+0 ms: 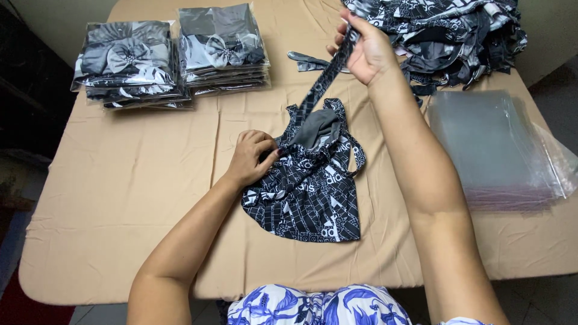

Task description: Folding a black and white patterned garment on a table.

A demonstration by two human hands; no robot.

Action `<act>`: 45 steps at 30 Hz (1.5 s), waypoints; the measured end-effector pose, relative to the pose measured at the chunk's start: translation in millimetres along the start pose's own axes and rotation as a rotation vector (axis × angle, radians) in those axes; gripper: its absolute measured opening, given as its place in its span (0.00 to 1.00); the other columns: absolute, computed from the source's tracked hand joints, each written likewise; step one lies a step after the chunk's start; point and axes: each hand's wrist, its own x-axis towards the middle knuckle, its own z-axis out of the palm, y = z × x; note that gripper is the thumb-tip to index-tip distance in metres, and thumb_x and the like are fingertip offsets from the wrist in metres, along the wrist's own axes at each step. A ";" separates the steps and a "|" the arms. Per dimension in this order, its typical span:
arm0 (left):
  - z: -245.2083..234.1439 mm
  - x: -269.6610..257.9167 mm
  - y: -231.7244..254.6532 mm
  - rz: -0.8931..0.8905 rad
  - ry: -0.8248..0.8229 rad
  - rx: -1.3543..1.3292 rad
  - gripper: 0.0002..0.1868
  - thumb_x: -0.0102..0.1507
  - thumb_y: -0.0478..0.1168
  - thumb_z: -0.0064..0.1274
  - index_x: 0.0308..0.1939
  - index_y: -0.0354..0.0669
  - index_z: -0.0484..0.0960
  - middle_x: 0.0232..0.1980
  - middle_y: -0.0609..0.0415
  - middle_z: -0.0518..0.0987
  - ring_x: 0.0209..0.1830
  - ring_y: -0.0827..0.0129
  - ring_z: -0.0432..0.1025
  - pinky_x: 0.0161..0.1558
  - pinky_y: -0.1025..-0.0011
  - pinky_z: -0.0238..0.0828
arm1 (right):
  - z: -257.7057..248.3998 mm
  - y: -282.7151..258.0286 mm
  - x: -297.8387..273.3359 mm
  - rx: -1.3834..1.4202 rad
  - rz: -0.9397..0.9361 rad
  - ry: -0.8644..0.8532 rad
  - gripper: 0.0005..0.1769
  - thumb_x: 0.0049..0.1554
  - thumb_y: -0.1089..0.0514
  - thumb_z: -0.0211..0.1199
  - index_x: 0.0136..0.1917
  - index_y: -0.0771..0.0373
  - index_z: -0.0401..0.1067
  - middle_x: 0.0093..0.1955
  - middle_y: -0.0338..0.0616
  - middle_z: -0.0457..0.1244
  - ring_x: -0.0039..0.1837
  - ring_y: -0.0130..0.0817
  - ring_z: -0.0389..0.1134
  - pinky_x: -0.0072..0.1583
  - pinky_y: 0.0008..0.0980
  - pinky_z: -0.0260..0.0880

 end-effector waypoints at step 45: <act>59.8 139.0 -81.1 -0.461 0.102 -0.128 0.07 0.68 0.46 0.48 0.47 0.53 0.75 0.33 0.52 0.83 0.38 0.51 0.80 0.40 0.53 0.74 | -91.5 190.5 -25.1 -0.171 -0.102 -0.125 0.05 0.60 0.66 0.52 0.49 0.66 0.68 0.46 0.59 0.67 0.42 0.42 0.74 0.38 0.42 0.82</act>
